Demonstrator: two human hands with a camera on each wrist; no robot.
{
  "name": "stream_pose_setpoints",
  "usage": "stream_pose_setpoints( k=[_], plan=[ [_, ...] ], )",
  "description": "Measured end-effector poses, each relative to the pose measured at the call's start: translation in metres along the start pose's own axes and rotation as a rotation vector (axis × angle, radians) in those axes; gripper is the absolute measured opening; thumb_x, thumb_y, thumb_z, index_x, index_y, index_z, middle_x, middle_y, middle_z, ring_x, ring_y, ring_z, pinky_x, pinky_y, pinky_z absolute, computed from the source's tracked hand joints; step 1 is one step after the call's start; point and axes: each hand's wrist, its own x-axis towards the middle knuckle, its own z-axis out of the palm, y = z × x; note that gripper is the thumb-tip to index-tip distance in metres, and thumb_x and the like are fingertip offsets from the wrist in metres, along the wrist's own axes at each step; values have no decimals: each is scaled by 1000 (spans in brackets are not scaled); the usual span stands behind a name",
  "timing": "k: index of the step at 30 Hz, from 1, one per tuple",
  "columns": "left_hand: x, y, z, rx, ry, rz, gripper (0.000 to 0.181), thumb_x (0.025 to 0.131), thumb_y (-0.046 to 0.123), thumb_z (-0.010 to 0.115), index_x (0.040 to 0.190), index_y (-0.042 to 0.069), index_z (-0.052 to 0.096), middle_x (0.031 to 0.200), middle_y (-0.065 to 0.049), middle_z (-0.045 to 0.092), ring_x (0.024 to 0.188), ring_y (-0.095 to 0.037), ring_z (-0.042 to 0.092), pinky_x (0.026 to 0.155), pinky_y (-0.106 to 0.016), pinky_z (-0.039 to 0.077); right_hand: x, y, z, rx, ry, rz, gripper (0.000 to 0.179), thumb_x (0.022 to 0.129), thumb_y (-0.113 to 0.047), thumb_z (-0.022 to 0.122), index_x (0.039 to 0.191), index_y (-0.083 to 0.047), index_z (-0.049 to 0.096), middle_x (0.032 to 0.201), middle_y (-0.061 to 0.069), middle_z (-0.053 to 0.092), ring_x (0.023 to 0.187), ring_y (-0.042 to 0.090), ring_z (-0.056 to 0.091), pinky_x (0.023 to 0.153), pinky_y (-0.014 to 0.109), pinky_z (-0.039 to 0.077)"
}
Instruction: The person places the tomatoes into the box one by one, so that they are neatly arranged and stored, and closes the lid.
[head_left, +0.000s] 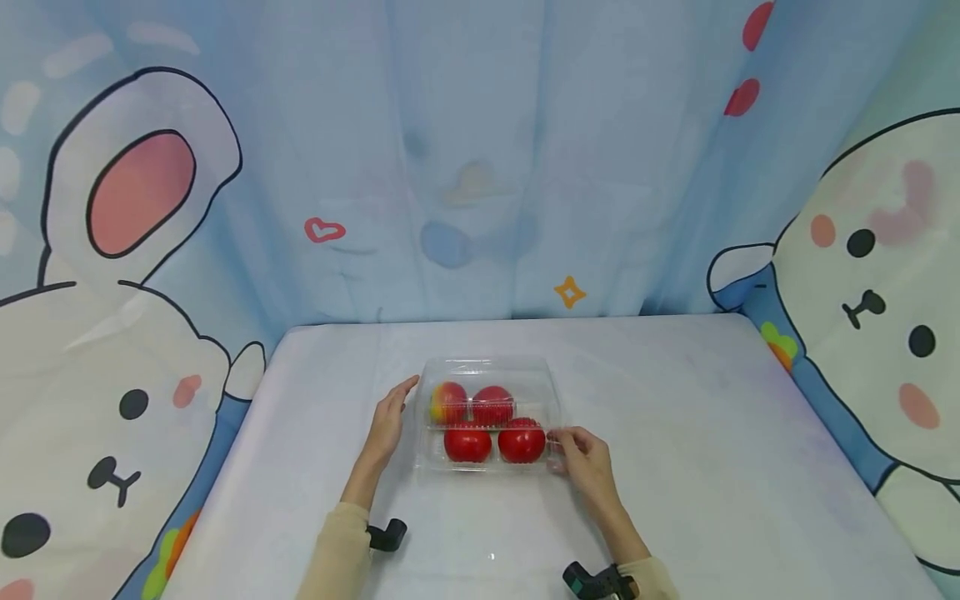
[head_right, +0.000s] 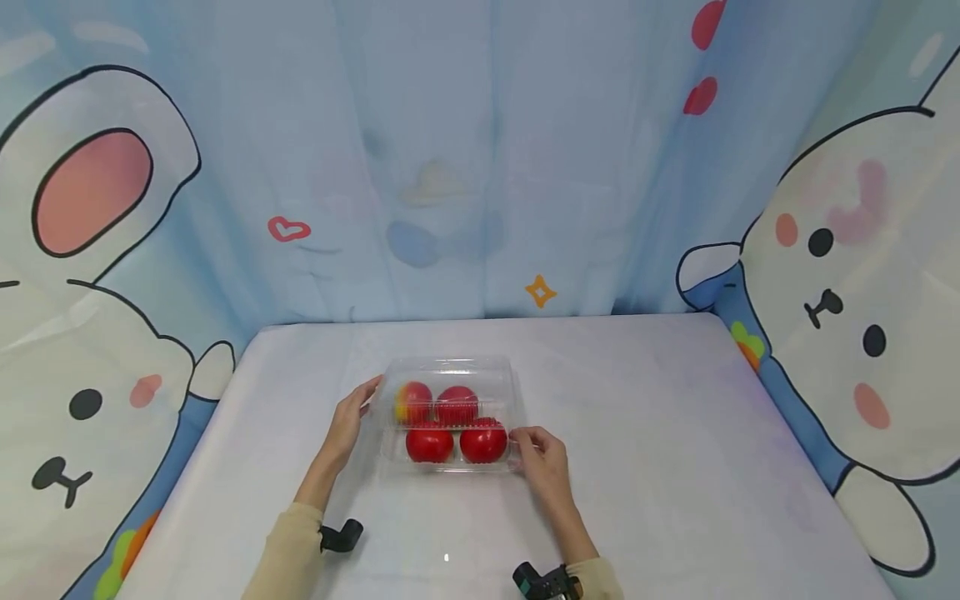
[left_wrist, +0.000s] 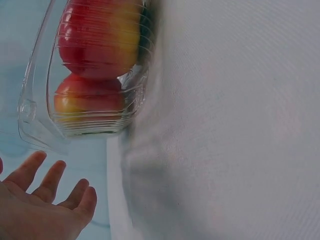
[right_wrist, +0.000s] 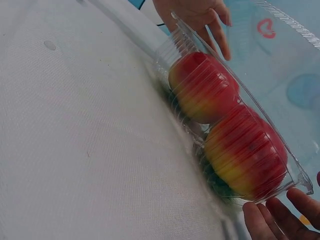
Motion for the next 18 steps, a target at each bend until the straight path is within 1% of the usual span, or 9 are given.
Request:
stream_pose_setpoints(
  k=[1, 2, 10, 14, 18],
  plan=[
    [0, 0, 0, 6, -3, -2, 43, 108, 11, 27, 137, -12, 48, 145, -28, 44, 139, -43, 35, 114, -56, 30, 1, 0, 0, 4, 0, 3, 30, 103, -17, 50, 110, 8, 65, 112, 24, 67, 100, 30, 68, 70, 30, 60],
    [-1, 5, 0, -3, -8, -12, 43, 108, 11, 28, 137, -12, 48, 146, -28, 44, 139, -42, 35, 114, -55, 29, 1, 0, 1, 2, 0, 2, 30, 103, -17, 50, 110, 8, 65, 112, 24, 67, 100, 30, 68, 70, 30, 60],
    [0, 6, 1, 1, -12, -8, 43, 108, 12, 28, 139, -11, 48, 147, -27, 43, 139, -42, 35, 115, -54, 29, -2, -1, 0, -31, -2, 1, 34, 103, -24, 51, 112, 5, 66, 114, 23, 67, 103, 32, 67, 71, 28, 59],
    [1, 6, 1, -8, -19, -11, 44, 108, 12, 27, 138, -13, 46, 147, -28, 42, 139, -44, 34, 114, -55, 28, -1, -1, 1, -11, -1, 8, 33, 103, -22, 52, 111, 7, 65, 113, 23, 67, 102, 31, 67, 71, 28, 60],
    [1, 5, 0, -23, -15, -15, 43, 108, 11, 28, 138, -14, 46, 147, -29, 42, 138, -45, 34, 114, -56, 28, 1, 0, 2, 12, 3, 8, 30, 102, -17, 51, 109, 8, 65, 111, 25, 67, 98, 29, 68, 70, 29, 60]
  ],
)
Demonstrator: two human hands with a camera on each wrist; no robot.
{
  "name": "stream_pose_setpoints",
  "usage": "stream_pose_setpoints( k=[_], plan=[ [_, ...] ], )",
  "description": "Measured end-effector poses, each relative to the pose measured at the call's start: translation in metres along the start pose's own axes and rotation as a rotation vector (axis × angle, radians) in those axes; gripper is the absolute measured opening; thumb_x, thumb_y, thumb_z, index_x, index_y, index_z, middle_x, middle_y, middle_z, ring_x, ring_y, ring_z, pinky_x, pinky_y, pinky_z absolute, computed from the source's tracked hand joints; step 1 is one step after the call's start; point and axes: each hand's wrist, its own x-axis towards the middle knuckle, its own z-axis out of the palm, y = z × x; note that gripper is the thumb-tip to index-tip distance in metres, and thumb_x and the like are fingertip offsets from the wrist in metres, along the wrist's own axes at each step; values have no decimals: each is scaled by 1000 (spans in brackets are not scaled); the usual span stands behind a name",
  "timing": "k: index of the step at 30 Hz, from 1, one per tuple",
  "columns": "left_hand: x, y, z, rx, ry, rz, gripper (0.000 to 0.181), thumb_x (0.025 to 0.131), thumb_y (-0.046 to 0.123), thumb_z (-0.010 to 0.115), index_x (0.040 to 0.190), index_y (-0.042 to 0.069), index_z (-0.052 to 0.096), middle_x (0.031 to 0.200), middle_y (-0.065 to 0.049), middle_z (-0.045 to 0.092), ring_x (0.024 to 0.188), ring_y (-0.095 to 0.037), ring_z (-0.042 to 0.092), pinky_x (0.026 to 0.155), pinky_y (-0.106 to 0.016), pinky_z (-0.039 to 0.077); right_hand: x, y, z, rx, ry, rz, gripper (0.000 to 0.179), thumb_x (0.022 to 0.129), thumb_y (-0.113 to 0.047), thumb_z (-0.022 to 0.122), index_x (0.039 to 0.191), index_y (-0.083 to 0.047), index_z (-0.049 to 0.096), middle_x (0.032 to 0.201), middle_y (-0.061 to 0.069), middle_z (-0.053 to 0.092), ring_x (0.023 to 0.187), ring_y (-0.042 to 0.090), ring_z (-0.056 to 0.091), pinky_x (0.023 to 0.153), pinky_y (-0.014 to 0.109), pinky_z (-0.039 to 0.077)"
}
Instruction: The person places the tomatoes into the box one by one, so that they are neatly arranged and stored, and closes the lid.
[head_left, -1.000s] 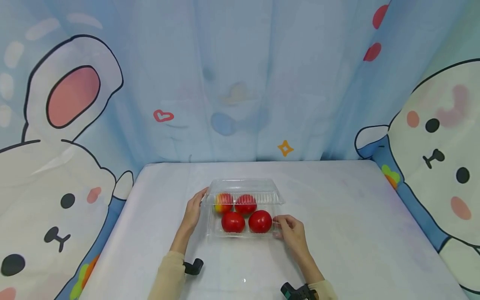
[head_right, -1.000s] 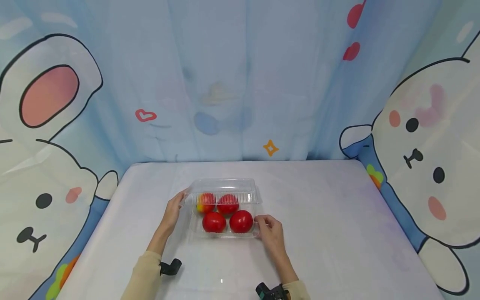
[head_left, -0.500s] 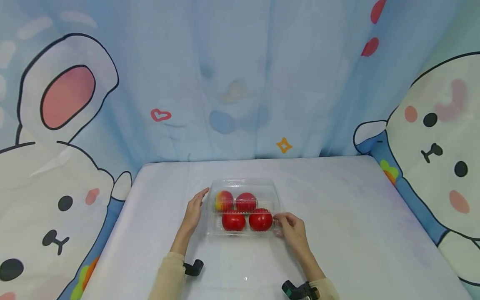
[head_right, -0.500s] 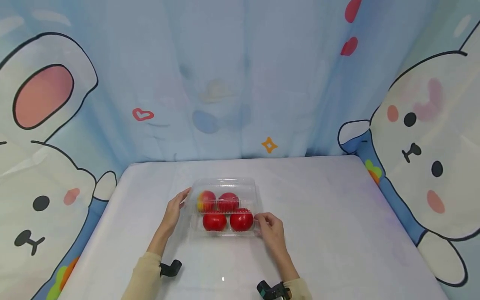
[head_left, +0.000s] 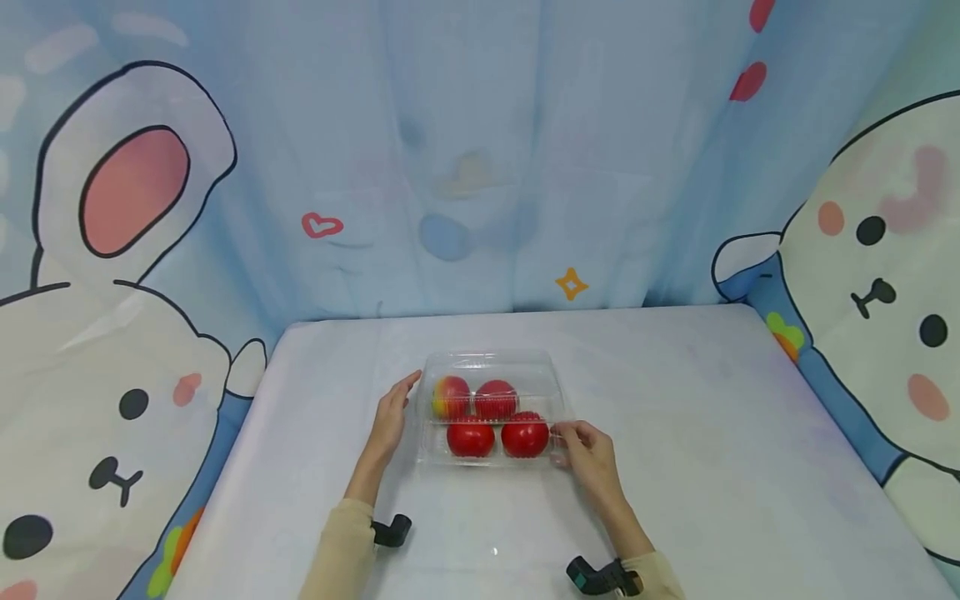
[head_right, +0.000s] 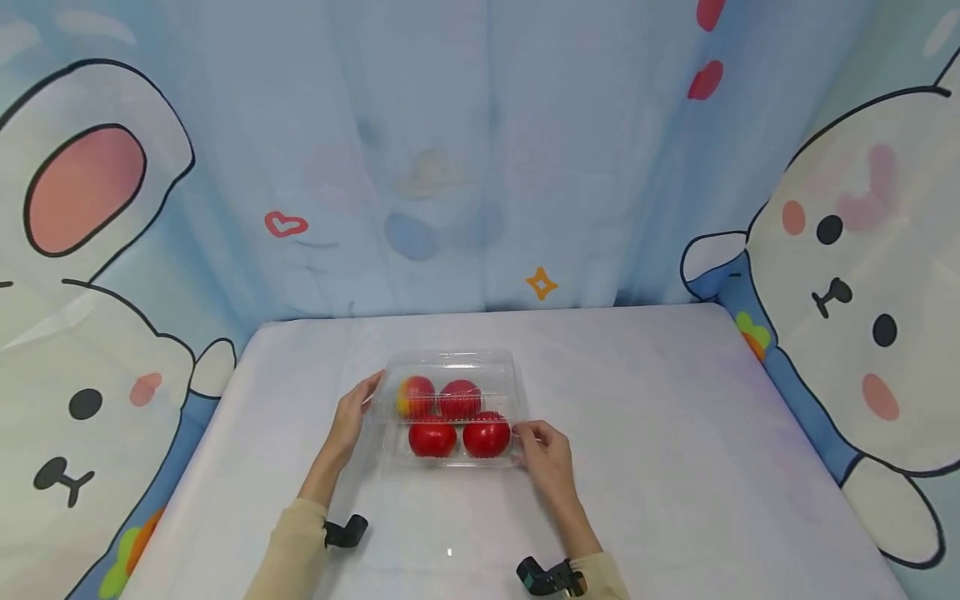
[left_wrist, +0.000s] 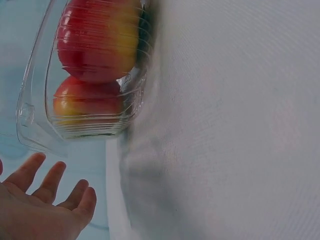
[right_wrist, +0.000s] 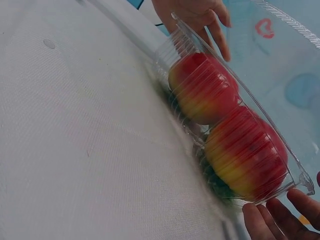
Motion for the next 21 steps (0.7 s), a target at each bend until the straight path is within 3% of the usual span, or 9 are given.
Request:
stream_pose_setpoints(
  k=[13, 21],
  plan=[
    [1, -9, 2, -65, -6, -1, 44, 108, 11, 27, 138, -14, 45, 147, -30, 41, 139, -46, 32, 114, -58, 26, 2, 1, 0, 16, 15, 16, 34, 103, -15, 43, 111, 11, 64, 114, 27, 66, 100, 28, 68, 69, 27, 60],
    [3, -11, 2, -39, 4, 4, 44, 108, 11, 27, 138, -14, 46, 147, -30, 41, 139, -46, 32, 114, -59, 27, 6, 0, 1, 28, 8, 40, 36, 103, -18, 43, 113, 9, 64, 116, 26, 65, 96, 26, 68, 71, 30, 60]
  ],
)
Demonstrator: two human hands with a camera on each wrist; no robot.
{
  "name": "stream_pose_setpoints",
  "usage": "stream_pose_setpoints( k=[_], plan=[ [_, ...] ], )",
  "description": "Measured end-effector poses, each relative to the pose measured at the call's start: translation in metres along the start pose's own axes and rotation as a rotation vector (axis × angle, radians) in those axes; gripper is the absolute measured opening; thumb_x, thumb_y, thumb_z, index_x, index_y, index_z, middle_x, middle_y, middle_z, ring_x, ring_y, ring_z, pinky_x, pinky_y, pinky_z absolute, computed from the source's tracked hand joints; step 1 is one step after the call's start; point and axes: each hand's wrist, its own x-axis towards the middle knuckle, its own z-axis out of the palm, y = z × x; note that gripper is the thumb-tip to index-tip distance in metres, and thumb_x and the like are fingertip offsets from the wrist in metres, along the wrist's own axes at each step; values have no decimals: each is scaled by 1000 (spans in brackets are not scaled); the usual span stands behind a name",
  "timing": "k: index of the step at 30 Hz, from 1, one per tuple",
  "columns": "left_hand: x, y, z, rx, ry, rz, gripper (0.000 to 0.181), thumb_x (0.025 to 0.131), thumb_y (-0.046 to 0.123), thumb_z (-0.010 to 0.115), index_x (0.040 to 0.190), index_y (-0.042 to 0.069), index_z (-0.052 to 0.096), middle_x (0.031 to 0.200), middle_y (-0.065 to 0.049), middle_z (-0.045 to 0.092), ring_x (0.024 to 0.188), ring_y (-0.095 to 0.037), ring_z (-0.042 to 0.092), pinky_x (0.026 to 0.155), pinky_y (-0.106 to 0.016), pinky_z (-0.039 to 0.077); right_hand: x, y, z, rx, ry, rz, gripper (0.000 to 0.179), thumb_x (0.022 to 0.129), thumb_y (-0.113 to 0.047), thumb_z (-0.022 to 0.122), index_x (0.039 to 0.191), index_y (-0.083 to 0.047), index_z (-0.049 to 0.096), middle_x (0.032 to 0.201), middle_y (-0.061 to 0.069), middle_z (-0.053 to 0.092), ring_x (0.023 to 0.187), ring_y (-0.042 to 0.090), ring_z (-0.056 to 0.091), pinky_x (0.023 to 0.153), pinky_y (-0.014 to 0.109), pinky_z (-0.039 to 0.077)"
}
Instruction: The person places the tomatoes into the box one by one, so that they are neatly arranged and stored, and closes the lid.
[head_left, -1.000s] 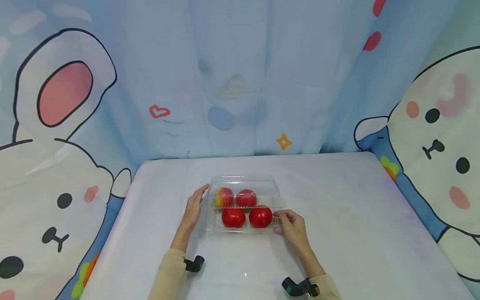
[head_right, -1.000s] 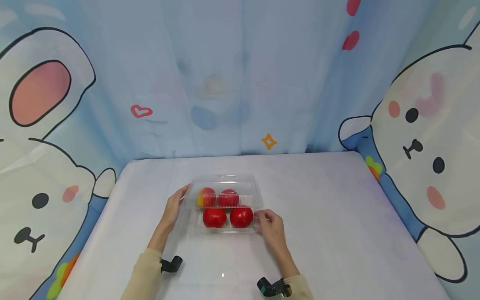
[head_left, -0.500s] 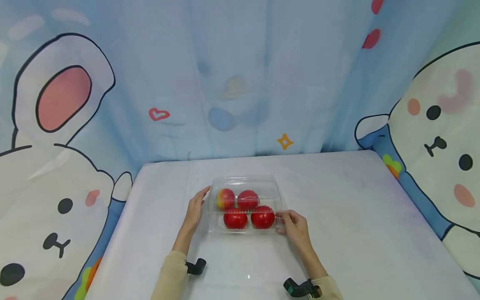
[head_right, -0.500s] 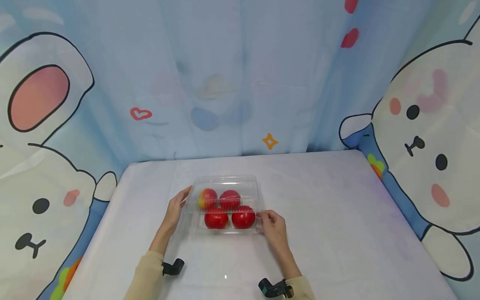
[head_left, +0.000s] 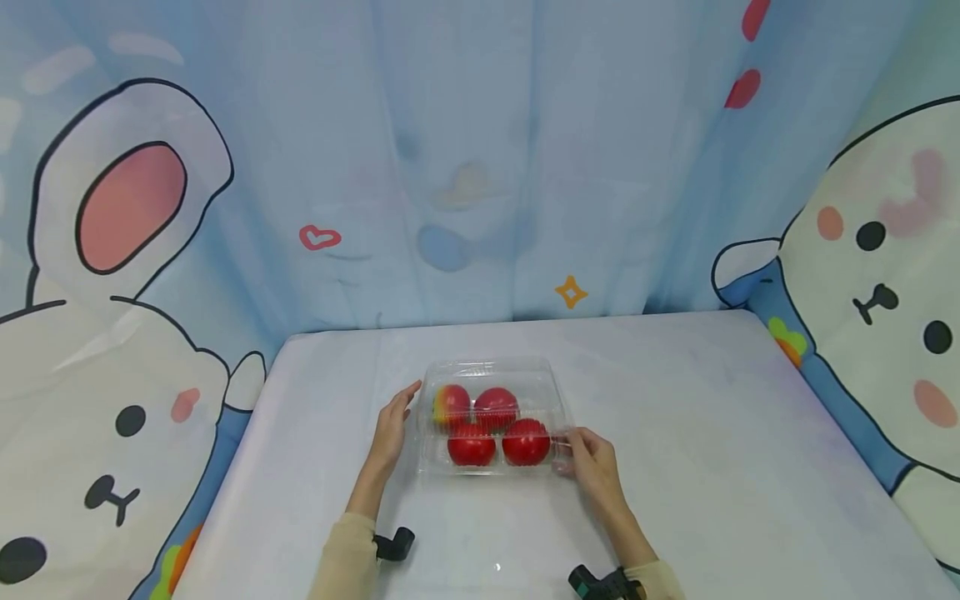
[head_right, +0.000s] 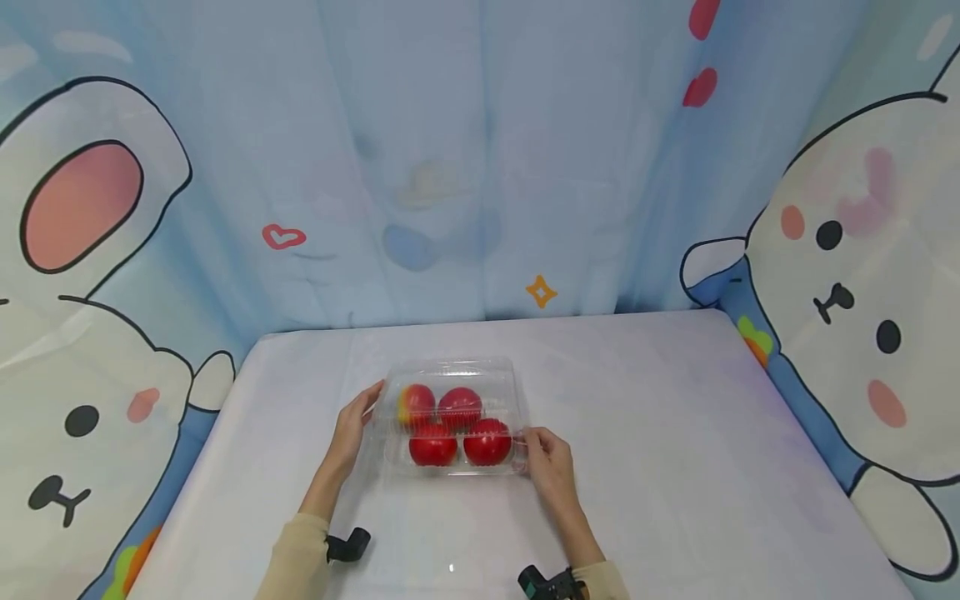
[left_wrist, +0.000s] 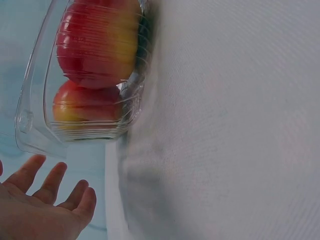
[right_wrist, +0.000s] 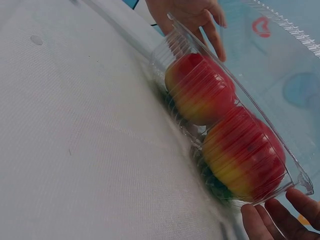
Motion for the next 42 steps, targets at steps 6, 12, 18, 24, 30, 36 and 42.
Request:
stream_pose_setpoints(
  k=[6, 12, 18, 24, 30, 36, 42],
  plan=[
    [-2, -1, 0, 0, -1, -8, 44, 108, 11, 25, 138, -14, 45, 147, -29, 41, 139, -46, 32, 114, -58, 26, -2, 2, 1, -28, 4, -2, 35, 104, -18, 43, 112, 9, 64, 116, 25, 65, 98, 27, 68, 70, 28, 60],
    [-3, -8, 0, 8, -1, -5, 44, 108, 10, 25, 138, -15, 45, 147, -31, 40, 138, -49, 31, 113, -61, 25, -5, 3, 1, -49, 6, -20, 34, 103, -16, 43, 112, 10, 64, 114, 26, 65, 97, 29, 68, 67, 26, 60],
    [5, -29, 1, -19, 9, 10, 46, 109, 16, 26, 139, -12, 46, 148, -28, 41, 140, -45, 31, 115, -59, 24, -5, 1, 0, -48, 6, -25, 34, 104, -15, 43, 113, 10, 64, 116, 26, 64, 99, 29, 67, 67, 24, 59],
    [7, -29, 1, -11, 15, 3, 47, 109, 19, 26, 140, -9, 47, 148, -26, 42, 141, -43, 32, 115, -58, 24, -3, 3, 1, -61, 16, -23, 34, 104, -16, 43, 111, 9, 64, 115, 25, 64, 99, 30, 67, 67, 24, 59],
    [6, -28, 0, -7, 15, -3, 45, 109, 14, 27, 138, -12, 48, 147, -28, 43, 140, -45, 32, 114, -59, 26, -2, 3, 1, -71, 24, -20, 35, 103, -21, 46, 110, 7, 66, 111, 23, 67, 88, 22, 68, 66, 24, 59],
    [-1, -4, 0, 3, 4, 2, 43, 107, 8, 26, 137, -15, 46, 145, -31, 42, 138, -47, 33, 114, -59, 27, 0, 0, 2, -47, 31, -16, 35, 103, -20, 46, 108, 8, 67, 107, 19, 67, 76, 9, 64, 64, 24, 59],
    [-3, -3, 1, 3, 3, -8, 44, 108, 11, 27, 138, -14, 46, 147, -30, 41, 140, -46, 32, 114, -58, 26, -1, 0, 2, -48, 36, -22, 36, 104, -21, 46, 108, 9, 66, 108, 20, 66, 76, 9, 61, 63, 23, 58]
  ],
)
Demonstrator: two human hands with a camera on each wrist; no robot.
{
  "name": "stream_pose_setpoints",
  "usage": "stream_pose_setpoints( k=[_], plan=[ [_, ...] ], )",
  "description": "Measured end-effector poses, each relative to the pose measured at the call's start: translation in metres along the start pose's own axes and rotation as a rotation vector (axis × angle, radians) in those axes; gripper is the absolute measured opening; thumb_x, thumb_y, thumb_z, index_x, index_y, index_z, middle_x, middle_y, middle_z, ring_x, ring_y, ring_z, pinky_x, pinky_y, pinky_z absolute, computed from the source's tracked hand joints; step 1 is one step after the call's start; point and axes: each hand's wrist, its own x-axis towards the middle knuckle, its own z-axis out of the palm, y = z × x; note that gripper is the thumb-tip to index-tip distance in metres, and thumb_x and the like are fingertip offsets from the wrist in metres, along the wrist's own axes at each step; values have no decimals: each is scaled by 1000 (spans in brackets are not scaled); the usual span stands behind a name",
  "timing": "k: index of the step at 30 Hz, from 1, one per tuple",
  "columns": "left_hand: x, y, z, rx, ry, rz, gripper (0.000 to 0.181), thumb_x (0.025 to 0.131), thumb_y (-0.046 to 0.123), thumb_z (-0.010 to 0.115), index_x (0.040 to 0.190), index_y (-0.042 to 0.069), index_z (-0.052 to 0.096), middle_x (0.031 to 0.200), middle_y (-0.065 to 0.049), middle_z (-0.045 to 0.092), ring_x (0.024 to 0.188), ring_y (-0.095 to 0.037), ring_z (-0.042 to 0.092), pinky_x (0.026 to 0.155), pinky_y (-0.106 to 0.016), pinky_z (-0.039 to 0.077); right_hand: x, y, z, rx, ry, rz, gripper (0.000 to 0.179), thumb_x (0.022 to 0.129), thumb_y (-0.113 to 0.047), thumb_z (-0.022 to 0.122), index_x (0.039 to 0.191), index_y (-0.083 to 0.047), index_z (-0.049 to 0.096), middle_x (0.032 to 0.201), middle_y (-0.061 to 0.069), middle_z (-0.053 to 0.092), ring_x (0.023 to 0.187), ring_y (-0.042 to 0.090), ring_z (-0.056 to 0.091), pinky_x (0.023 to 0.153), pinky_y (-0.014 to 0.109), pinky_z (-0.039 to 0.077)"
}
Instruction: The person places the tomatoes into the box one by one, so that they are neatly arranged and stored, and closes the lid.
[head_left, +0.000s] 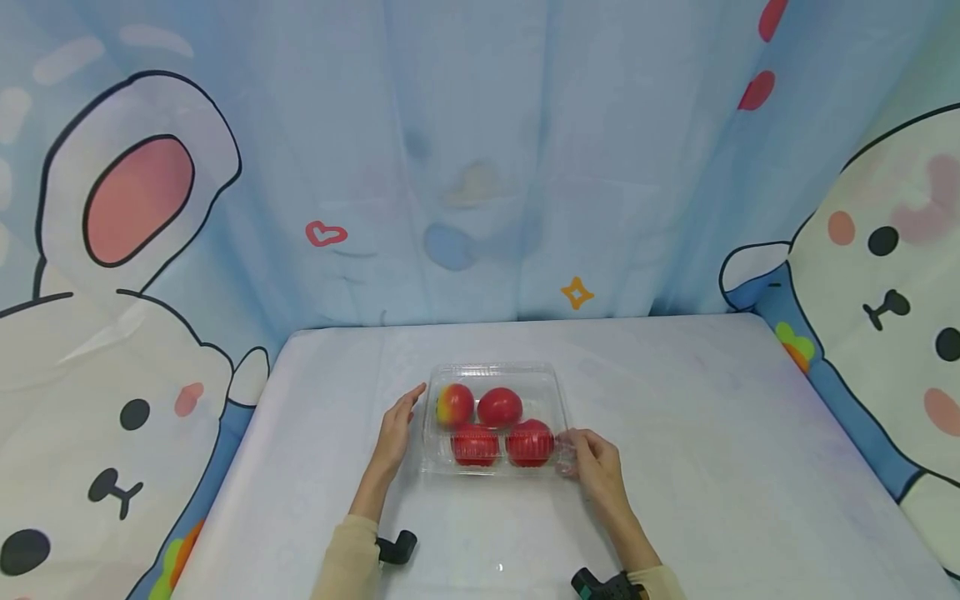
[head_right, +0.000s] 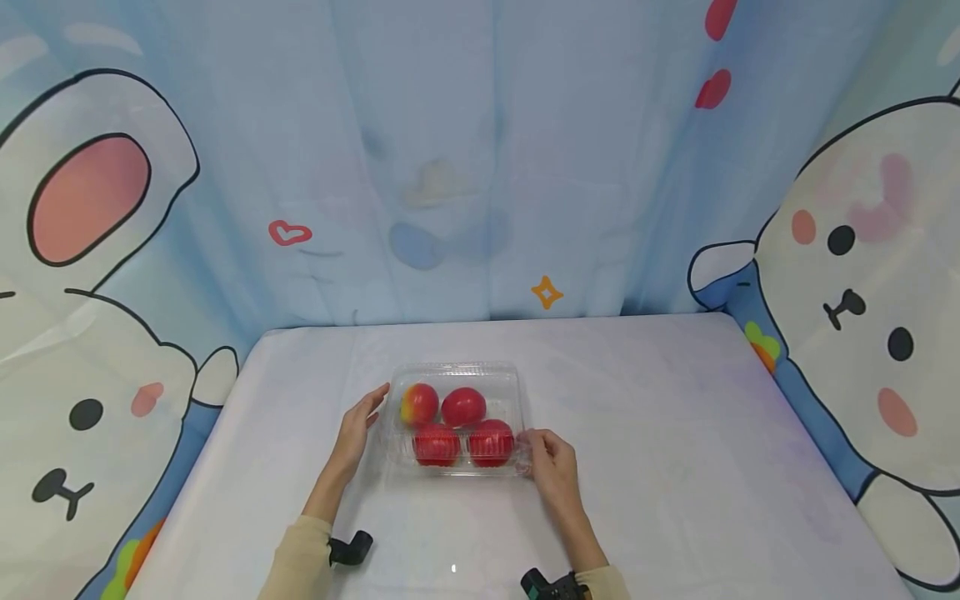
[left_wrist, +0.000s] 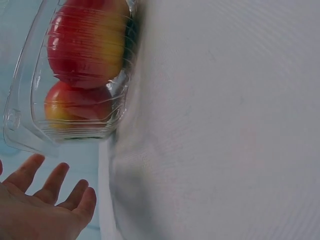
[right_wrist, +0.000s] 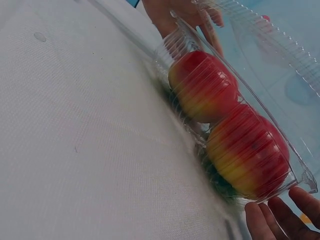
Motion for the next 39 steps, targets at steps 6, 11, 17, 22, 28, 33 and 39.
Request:
stream_pose_setpoints(
  k=[6, 11, 17, 22, 28, 33, 39],
  plan=[
    [0, -5, 0, -29, -5, -13, 44, 108, 13, 27, 140, -13, 44, 149, -27, 41, 141, -43, 31, 116, -55, 26, -1, 1, -2, -25, -15, 4, 40, 105, -24, 41, 113, 7, 66, 117, 22, 65, 93, 15, 63, 67, 22, 58],
    [-1, -7, 1, -27, -10, -14, 45, 108, 13, 26, 141, -13, 43, 149, -27, 40, 141, -43, 31, 115, -55, 26, -2, 3, -4, -21, -16, 17, 44, 106, -27, 40, 115, 8, 64, 117, 22, 64, 93, 13, 60, 67, 20, 56],
    [-2, -8, 2, -25, -8, -12, 45, 108, 12, 25, 141, -12, 43, 149, -27, 40, 141, -43, 31, 115, -55, 26, -4, 4, -6, -12, -22, 9, 39, 104, -25, 45, 114, 8, 65, 112, 20, 62, 87, 11, 57, 68, 21, 57],
    [-3, -6, 2, -21, -2, -14, 44, 108, 12, 26, 140, -12, 45, 148, -27, 41, 141, -43, 32, 115, -55, 27, -9, 8, -11, 6, -46, 5, 38, 104, -25, 48, 114, 9, 63, 108, 18, 62, 83, 10, 62, 72, 25, 59],
    [-5, -3, 3, -4, -6, -10, 44, 108, 11, 26, 140, -13, 45, 148, -27, 41, 141, -43, 32, 115, -56, 27, -17, 12, -18, 22, -87, 26, 31, 100, -20, 57, 104, 9, 66, 106, 14, 63, 86, 13, 65, 73, 28, 60],
    [-5, -3, 4, -2, -10, -8, 44, 108, 12, 25, 140, -13, 44, 148, -27, 41, 141, -43, 31, 115, -56, 26, -20, 13, -22, -8, -109, 34, 27, 96, -20, 64, 100, 7, 69, 106, 13, 66, 91, 17, 66, 74, 26, 59],
    [-7, -2, 5, 9, -19, 0, 45, 108, 13, 25, 141, -13, 42, 149, -28, 40, 142, -43, 30, 115, -57, 26, -20, 15, -25, 1, -120, 24, 27, 94, -20, 68, 99, 6, 72, 106, 13, 68, 89, 19, 67, 74, 26, 59]
  ],
)
